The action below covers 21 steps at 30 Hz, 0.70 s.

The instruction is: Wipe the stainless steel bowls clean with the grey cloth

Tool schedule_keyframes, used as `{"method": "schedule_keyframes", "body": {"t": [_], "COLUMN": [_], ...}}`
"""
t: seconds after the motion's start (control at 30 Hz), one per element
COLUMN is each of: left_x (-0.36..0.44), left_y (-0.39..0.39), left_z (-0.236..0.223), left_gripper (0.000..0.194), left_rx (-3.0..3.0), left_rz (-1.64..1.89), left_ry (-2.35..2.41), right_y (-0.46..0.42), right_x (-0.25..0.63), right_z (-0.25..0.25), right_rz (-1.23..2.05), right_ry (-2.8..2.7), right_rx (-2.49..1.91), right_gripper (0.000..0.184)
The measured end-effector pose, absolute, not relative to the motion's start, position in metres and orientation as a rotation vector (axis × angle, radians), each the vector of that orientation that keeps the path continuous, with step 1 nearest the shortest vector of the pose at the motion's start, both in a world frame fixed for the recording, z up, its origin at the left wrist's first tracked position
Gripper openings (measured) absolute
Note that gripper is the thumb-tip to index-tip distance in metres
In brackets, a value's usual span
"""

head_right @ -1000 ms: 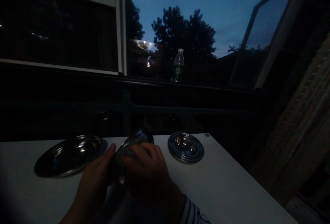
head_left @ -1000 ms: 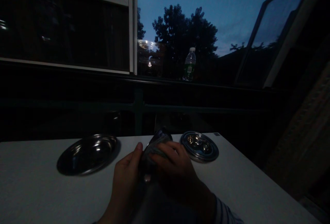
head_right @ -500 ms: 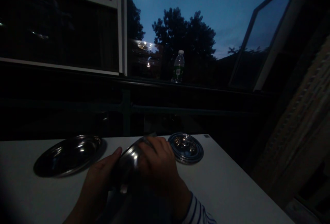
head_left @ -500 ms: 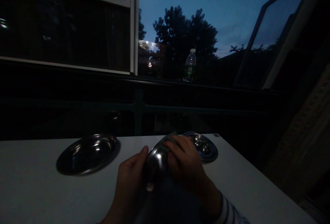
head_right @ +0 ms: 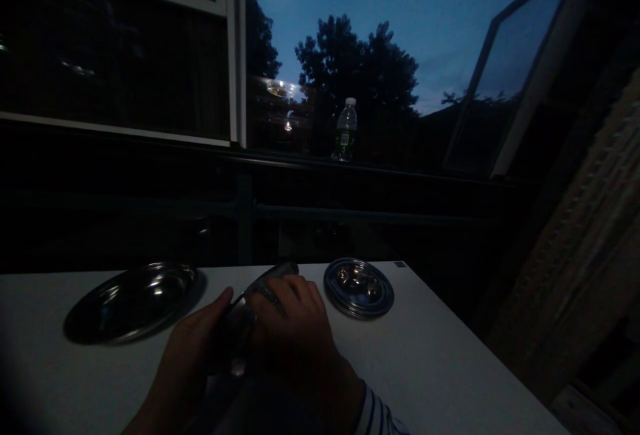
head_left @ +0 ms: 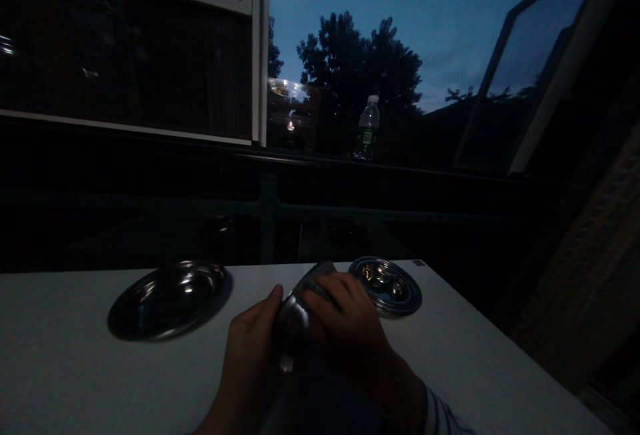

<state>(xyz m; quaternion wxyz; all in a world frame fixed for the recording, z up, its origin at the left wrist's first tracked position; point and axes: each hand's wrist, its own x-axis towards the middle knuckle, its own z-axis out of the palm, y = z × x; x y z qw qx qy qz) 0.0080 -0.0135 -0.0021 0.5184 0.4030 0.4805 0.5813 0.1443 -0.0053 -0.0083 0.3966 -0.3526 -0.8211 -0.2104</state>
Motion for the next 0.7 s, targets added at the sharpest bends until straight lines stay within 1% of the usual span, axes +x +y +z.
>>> {"method": "schedule_keyframes", "body": {"t": [0.13,0.27,0.47,0.7], "left_x": [0.007,0.007,0.008,0.007], "left_y": [-0.015,-0.019,-0.021,-0.022], "left_z": [0.005,0.010,0.014,0.017], "left_gripper": [0.037,0.036,0.035,0.035], "left_rx": [0.948,0.950,0.986,0.982], "left_rz": [1.412,1.439,1.484,1.484], "left_ry": [1.203,1.232,1.281,1.261], "right_y": [-0.012,-0.017,-0.017,-0.020], "right_x": [0.139,0.137,0.129,0.131], "right_z": [-0.011,-0.009,-0.016,-0.011], "right_rz": [-0.650,-0.620,-0.665,-0.634], "right_ry": [-2.109,-2.176,-2.170,-2.137], "right_rx": [-0.801,-0.807,-0.739,-0.736], "right_gripper": [0.020,0.023,0.017,0.020]}}
